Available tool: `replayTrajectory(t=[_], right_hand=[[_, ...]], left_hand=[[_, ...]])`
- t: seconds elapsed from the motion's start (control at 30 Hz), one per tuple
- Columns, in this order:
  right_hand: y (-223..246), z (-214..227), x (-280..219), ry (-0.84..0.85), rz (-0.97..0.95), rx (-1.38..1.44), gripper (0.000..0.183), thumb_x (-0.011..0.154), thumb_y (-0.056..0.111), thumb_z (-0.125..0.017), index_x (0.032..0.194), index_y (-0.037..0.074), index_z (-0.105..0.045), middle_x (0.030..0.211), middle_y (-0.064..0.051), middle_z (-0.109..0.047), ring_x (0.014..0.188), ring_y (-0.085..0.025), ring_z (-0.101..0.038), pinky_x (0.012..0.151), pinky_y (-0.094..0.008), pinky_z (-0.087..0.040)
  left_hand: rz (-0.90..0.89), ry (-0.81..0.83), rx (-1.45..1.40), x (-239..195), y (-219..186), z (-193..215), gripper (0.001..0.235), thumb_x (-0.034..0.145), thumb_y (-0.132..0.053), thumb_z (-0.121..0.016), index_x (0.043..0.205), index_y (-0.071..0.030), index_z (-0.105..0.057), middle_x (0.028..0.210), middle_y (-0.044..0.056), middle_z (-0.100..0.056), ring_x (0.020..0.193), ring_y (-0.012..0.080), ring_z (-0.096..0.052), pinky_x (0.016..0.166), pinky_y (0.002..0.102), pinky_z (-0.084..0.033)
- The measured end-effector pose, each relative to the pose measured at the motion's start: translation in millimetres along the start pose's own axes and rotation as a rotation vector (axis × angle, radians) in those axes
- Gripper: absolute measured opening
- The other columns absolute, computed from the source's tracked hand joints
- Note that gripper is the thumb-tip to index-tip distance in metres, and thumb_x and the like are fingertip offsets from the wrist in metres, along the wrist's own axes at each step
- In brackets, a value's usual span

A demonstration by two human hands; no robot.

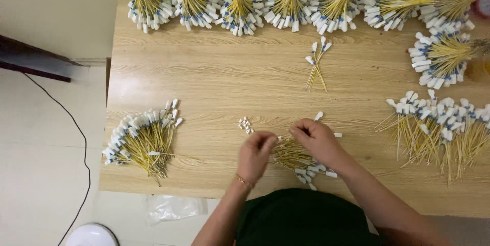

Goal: Assembling white tips onto yellow sticks to create swabs

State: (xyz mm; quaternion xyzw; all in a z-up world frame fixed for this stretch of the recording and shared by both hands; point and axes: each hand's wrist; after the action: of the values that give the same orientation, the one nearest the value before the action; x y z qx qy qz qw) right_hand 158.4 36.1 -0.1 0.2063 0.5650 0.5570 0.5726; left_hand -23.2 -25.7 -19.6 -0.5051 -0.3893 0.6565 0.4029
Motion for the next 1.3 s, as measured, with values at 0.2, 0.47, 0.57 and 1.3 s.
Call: replayTrajectory(t=[0.2,0.47,0.57,1.3], right_hand=[[-8,0,5,-0.014,-0.024,0.076,0.011,0.085,0.01,-0.068,0.089,0.0,-0.07,0.067,-0.007,-0.059,0.066,-0.016,-0.052,0.06,-0.028,-0.043],[2,3,0,-0.027,0.002,0.035,0.009,0.082,0.009,-0.07,0.087,0.002,-0.072,0.065,-0.008,-0.064,0.064,-0.015,-0.054,0.058,-0.029,-0.046],[-3,5,2,-0.005,-0.007,0.03,0.009,0.083,0.01,-0.069,0.087,0.002,-0.072,0.065,-0.007,-0.062,0.063,-0.015,-0.053,0.058,-0.029,-0.045],[8,2,-10,0.005,0.036,0.027,0.009,0.083,0.012,-0.07,0.086,0.004,-0.072,0.065,-0.006,-0.062,0.065,-0.016,-0.054,0.058,-0.029,-0.045]], left_hand=[[-0.294,-0.34,0.968,63,48,33,0.029,0.075,-0.036,-0.076,0.096,-0.018,-0.069,0.084,0.005,-0.064,0.076,0.0287,-0.068,0.065,0.041,-0.055],[-0.207,-0.462,1.052,91,97,23,0.018,0.076,-0.039,-0.071,0.079,-0.022,-0.072,0.079,0.0,-0.064,0.073,0.0234,-0.067,0.063,0.035,-0.053],[-0.15,-0.449,1.034,96,95,24,0.016,0.076,-0.038,-0.07,0.077,-0.022,-0.072,0.078,0.001,-0.064,0.072,0.0246,-0.067,0.063,0.036,-0.054],[0.003,-0.177,-0.024,75,46,35,0.026,0.093,-0.017,-0.059,0.113,-0.004,-0.069,0.101,0.02,-0.072,0.099,0.0259,-0.067,0.084,0.037,-0.055]])
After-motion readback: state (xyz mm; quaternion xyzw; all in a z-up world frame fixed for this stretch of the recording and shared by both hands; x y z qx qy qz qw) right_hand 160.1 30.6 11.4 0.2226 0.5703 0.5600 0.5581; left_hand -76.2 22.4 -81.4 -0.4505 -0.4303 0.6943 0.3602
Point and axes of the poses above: each hand's wrist, its own x-axis towards the middle knuckle, its own z-axis out of the back of the hand, y = z × x
